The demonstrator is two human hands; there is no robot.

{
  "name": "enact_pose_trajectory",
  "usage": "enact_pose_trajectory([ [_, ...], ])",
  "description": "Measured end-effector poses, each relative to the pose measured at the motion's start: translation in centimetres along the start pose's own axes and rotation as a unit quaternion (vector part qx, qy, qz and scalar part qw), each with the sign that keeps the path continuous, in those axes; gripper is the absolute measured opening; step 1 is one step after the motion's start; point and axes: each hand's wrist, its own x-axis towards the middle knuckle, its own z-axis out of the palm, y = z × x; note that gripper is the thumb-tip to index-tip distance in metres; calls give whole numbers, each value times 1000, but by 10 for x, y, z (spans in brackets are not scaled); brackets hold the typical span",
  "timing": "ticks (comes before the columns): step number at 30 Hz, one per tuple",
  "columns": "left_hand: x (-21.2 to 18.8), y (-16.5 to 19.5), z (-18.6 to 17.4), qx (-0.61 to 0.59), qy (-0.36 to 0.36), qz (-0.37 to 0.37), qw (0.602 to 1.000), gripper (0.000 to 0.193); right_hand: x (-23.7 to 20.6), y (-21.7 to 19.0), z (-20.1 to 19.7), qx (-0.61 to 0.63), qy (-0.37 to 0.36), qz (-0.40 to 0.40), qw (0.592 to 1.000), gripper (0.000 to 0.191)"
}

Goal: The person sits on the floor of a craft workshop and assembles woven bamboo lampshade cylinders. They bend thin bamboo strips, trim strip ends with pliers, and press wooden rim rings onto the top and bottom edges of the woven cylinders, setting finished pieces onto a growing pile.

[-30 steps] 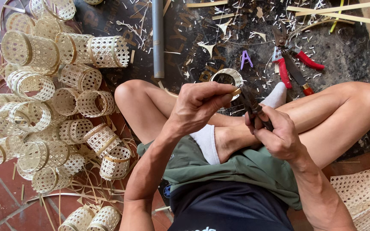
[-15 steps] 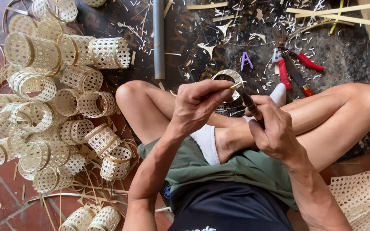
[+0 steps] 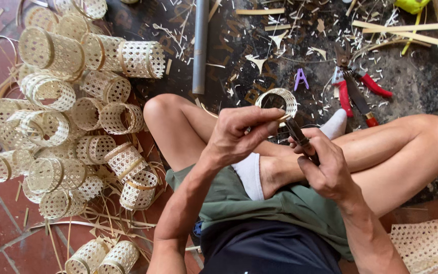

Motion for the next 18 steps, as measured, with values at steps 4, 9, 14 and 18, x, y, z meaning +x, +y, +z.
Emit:
enact_pose_trajectory([
  [4,-1,0,2,49,41,9,998,14,9,-4,8,-132,62,-39,989,22],
  [9,5,-6,-4,36,27,-33,998,11,14,1,12,-118,47,-59,990,24],
  [14,10,-11,-13,51,-7,-3,999,10,11,9,9,-95,12,-26,995,24],
  [18,10,-14,-16,57,-31,59,996,10,8,15,0,-71,-49,-90,992,32],
])
